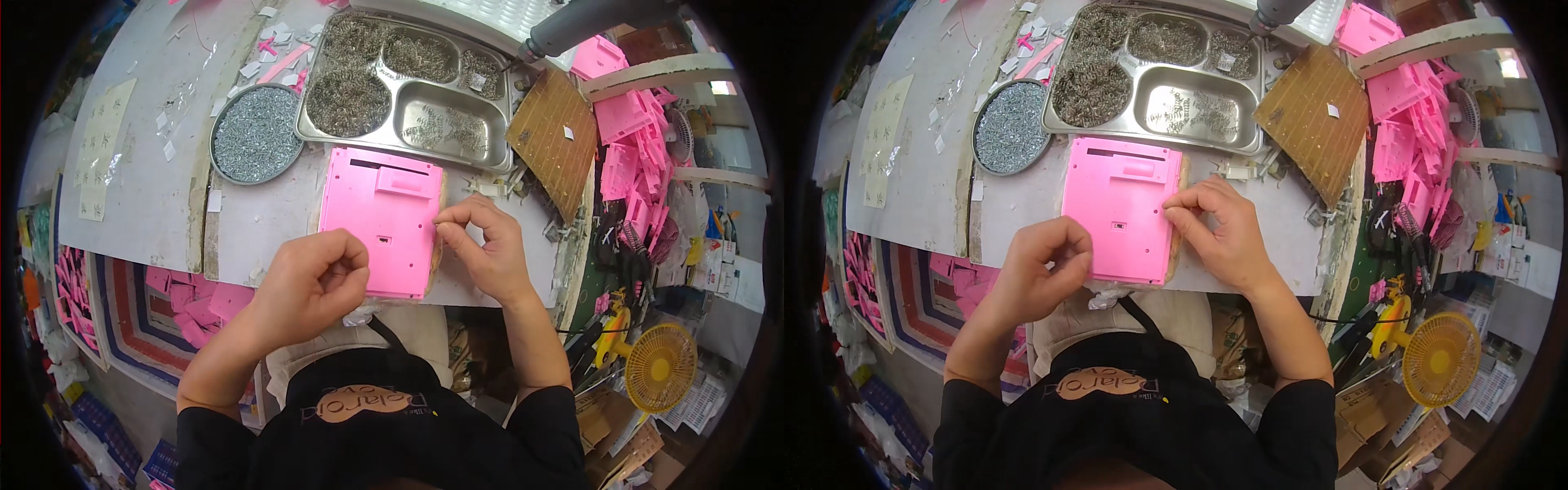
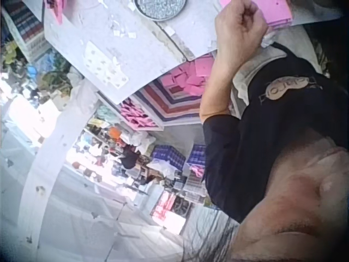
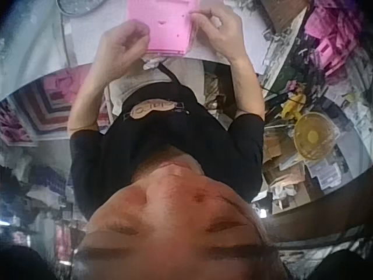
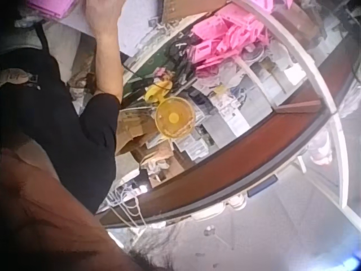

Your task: Assembling and soldering electronic components into a pink plastic toy housing.

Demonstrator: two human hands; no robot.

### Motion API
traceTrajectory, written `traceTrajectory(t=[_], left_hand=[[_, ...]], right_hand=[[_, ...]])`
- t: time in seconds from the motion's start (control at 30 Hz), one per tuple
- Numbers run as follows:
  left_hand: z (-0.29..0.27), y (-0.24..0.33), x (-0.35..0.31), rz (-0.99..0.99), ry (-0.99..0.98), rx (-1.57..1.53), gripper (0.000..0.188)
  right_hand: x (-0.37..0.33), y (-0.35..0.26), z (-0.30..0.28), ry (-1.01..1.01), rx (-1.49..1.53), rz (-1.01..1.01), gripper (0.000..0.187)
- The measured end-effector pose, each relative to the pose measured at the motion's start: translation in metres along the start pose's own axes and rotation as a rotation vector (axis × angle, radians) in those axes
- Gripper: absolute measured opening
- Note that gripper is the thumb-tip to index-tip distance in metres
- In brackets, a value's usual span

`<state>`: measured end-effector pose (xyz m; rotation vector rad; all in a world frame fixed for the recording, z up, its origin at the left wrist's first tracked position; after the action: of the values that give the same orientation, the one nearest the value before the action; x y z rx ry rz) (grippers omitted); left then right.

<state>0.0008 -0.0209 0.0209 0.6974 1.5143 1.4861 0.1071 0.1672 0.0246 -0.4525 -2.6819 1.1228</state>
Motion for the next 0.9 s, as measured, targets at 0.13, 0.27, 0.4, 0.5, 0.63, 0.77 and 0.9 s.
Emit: traceTrajectory(t=[0.13,0.27,0.4,0.5,0.63,0.77,0.9], left_hand=[[-0.007,0.001,-0.012,0.142,0.042,0.061,0.002],[-0.013,-0.001,-0.015,0.146,0.090,0.014,0.003],[-0.014,-0.001,-0.015,0.153,0.090,0.033,0.005],[-0.015,-0.003,-0.017,0.179,0.105,0.026,0.006],[-0.019,-0.005,-0.019,0.168,0.114,0.033,0.006],[-0.023,-0.011,-0.023,0.151,0.129,0.017,0.006],[-0.024,-0.015,-0.026,0.126,0.156,-0.017,0.005]], right_hand=[[-0.003,0.011,0.008,-0.003,0.087,0.087,0.009],[0.000,0.001,0.011,-0.009,-0.034,0.038,0.008],[0.002,-0.012,0.010,0.080,-0.226,-0.133,0.008],[0.005,-0.021,0.012,0.146,-0.320,-0.230,0.011],[0.010,-0.031,0.016,0.244,-0.449,-0.342,0.013],[0.011,-0.032,0.016,0.251,-0.440,-0.329,0.014],[0.009,-0.026,0.018,0.241,-0.391,-0.261,0.015]])
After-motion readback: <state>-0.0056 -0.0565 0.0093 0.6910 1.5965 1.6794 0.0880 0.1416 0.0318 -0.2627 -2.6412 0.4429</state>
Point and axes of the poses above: each hand's wrist, its own x-axis towards the middle knuckle, its own z-axis out of the palm, y = z × x, the point moved 8 cm from there along x, towards the middle knuckle, and after that the axes turned 14 degrees about -x, right-handed, at the moved point
